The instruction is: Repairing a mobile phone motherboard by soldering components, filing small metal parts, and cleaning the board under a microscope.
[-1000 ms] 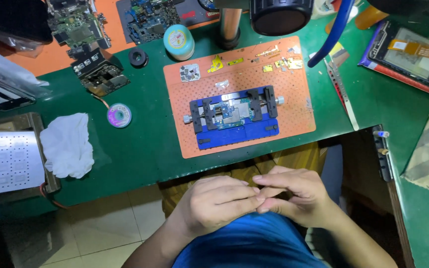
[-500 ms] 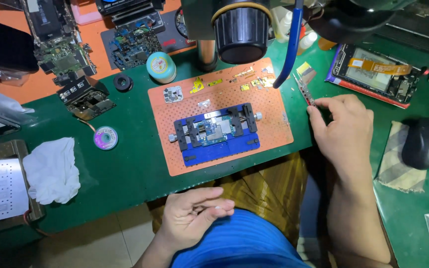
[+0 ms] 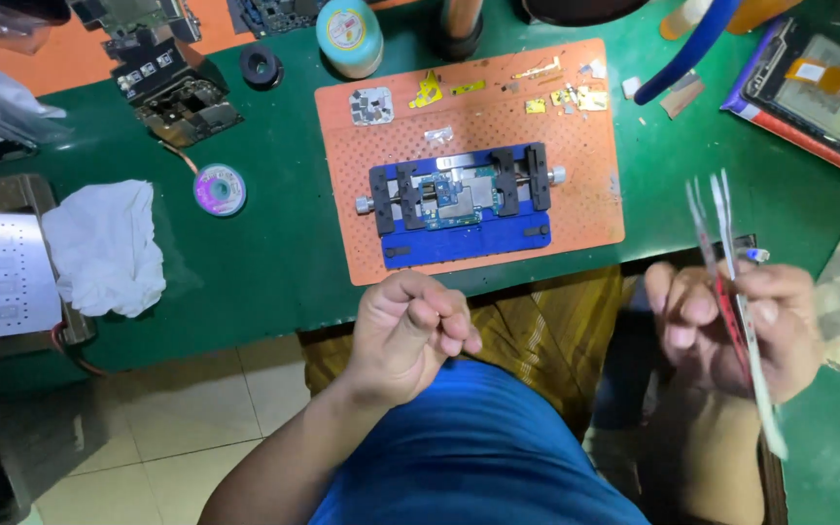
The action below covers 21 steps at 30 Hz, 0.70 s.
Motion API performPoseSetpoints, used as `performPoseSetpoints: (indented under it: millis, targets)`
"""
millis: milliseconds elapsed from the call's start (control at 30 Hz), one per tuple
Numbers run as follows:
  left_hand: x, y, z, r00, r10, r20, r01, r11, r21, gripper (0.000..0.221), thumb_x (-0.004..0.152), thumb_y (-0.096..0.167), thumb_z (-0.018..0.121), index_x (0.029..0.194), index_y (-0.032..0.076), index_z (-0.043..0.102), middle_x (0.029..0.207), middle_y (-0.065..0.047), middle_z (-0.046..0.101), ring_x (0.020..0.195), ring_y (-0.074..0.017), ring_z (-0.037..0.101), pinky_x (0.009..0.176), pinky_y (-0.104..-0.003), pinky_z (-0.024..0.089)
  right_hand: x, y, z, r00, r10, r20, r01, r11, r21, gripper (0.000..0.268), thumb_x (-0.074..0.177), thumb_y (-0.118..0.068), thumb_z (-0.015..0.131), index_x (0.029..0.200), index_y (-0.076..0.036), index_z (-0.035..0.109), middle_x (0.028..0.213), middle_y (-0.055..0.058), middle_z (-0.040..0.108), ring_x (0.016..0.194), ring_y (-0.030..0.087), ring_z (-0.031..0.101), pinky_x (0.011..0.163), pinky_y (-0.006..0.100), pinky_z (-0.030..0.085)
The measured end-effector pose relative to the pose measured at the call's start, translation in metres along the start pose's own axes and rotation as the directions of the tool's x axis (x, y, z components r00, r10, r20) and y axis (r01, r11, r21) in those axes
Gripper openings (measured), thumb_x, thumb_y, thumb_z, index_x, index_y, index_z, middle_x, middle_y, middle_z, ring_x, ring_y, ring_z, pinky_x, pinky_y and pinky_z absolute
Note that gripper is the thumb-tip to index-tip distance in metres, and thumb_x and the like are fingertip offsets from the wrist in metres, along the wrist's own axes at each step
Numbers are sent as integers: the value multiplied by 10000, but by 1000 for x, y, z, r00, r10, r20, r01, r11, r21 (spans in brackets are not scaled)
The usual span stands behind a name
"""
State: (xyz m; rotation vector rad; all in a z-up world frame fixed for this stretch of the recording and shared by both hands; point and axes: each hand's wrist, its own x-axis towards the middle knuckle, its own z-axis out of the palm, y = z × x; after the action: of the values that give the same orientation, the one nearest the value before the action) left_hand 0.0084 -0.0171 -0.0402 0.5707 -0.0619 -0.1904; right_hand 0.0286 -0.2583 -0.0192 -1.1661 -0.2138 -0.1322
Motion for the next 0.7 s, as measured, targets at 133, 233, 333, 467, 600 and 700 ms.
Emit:
performPoseSetpoints:
  millis: [133,233,333,467,600,700]
  targets:
    - [2,-6,3,995,-59,-78,49,992,-120,218,796,258,604,793,42,573,680,-96,580,545,-120,517,570,-281,525,-11,8,40,984,56,170,-83,985,153,179,782,-153,596,957,-135,565,641,29,413,552,159,480,681,347,380]
    - [1,-4,6,995,-57,-76,47,992,-119,227,743,272,660,768,62,576,686,-72,589,547,-105,514,571,-265,515,-10,17,54,992,-88,88,87,996,17,195,764,-115,615,949,-75,568,780,100,555,593,188,577,709,345,492]
    - [0,-1,7,997,-39,-70,31,993,-111,237,711,282,695,760,78,585,684,-51,595,551,-97,518,569,-257,506,-8,14,66,979,-189,79,197,975,-105,186,766,-116,607,934,-57,552,863,111,462,599,205,565,667,310,546]
    - [-6,-8,-3,994,-23,-102,9,991,-136,191,778,238,635,840,58,641,802,-114,626,619,-173,570,601,-299,506,-12,5,79,976,-211,58,217,966,-143,144,764,-64,575,887,-30,508,818,130,493,636,275,643,687,368,617]
    - [-10,-11,-8,991,-51,-126,31,988,-154,186,776,230,632,850,60,635,810,-120,619,635,-176,569,625,-302,503,-12,3,80,965,-213,152,245,939,-239,134,747,-66,587,860,-24,528,807,138,538,654,273,661,675,374,643]
    - [-10,-13,-10,992,-64,-106,43,980,-192,159,744,198,692,858,94,655,904,-120,623,697,-172,569,665,-277,486,-8,3,84,949,-216,231,286,899,-333,139,746,-63,572,859,6,530,797,157,564,706,254,639,667,379,649]
